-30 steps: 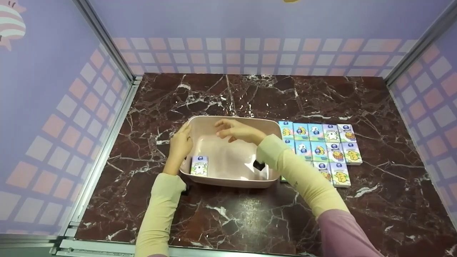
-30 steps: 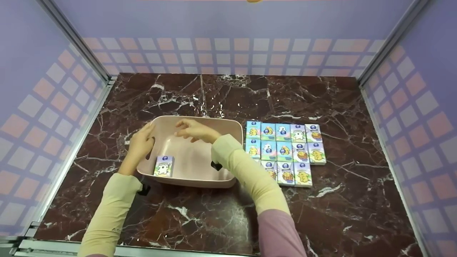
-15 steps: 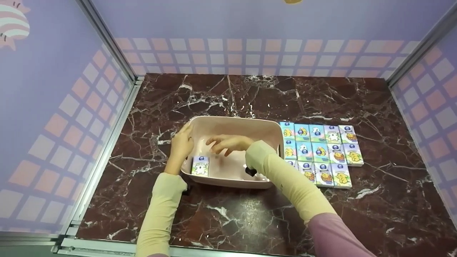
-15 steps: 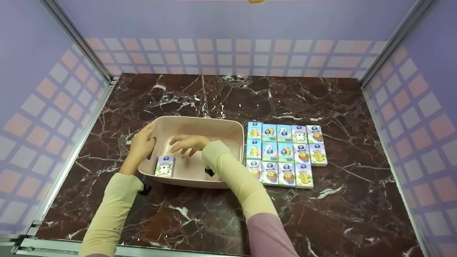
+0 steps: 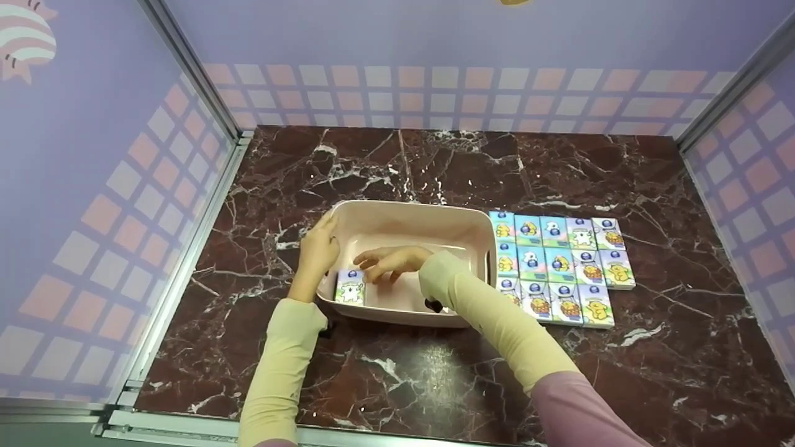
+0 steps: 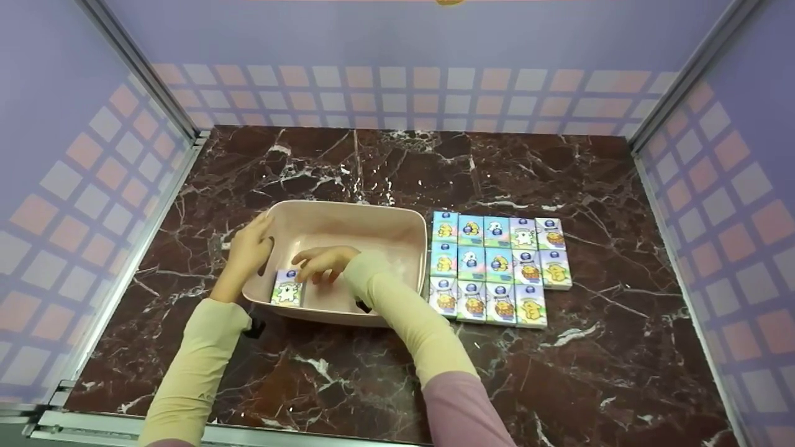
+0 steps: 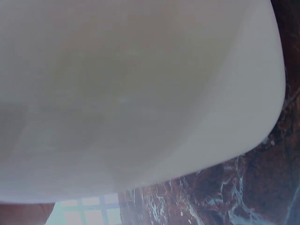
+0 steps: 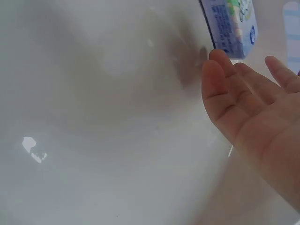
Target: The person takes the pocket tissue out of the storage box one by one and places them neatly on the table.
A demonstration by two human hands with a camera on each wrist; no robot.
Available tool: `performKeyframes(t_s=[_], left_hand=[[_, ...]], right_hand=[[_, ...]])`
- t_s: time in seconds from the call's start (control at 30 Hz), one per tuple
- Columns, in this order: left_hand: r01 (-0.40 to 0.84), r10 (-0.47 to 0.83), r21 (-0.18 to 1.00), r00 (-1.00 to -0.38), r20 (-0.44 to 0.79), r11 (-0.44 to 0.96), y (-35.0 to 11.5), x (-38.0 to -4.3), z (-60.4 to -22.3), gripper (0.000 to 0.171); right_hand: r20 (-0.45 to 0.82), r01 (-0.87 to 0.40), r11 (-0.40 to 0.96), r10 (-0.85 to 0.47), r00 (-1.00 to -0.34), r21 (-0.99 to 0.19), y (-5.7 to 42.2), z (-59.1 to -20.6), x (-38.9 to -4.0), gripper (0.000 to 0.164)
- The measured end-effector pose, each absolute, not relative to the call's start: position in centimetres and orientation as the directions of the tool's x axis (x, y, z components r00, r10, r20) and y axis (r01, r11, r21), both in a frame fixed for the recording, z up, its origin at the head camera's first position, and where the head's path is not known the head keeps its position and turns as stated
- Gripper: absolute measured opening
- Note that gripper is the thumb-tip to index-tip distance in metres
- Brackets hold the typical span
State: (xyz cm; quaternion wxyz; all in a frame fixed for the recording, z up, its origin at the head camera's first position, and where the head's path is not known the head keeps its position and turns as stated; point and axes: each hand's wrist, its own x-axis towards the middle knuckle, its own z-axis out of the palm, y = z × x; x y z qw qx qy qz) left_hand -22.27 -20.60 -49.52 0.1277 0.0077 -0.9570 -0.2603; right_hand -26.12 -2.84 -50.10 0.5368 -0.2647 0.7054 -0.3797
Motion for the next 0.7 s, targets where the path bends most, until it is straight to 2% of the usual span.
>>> performKeyframes(t_s=[0.13,0.3,0.5,0.7], left_hand=[[0.054,-0.078,0.499,-0.967,0.241,0.865,-20.6,-22.3,-49.6,0.047],[0.054,-0.081,0.501,-0.966,0.245,0.864,-20.5,-22.3,-49.6,0.047],[0.033,-0.089,0.506,-0.973,0.215,0.862,-20.5,-22.2,-49.5,0.048],[0.019,-0.093,0.509,-0.976,0.195,0.860,-20.5,-22.2,-49.4,0.049]], right_hand=[[-0.581,0.051,0.591,-0.770,-0.264,-0.805,-3.6,-51.5,-26.7,0.068],[-0.566,0.077,0.568,-0.779,-0.272,-0.819,-3.6,-51.9,-26.8,0.064],[-0.563,0.184,0.532,-0.774,-0.291,-0.826,-3.5,-51.8,-26.7,0.059],[-0.578,0.290,0.507,-0.770,-0.270,-0.812,-3.6,-51.8,-26.4,0.049]])
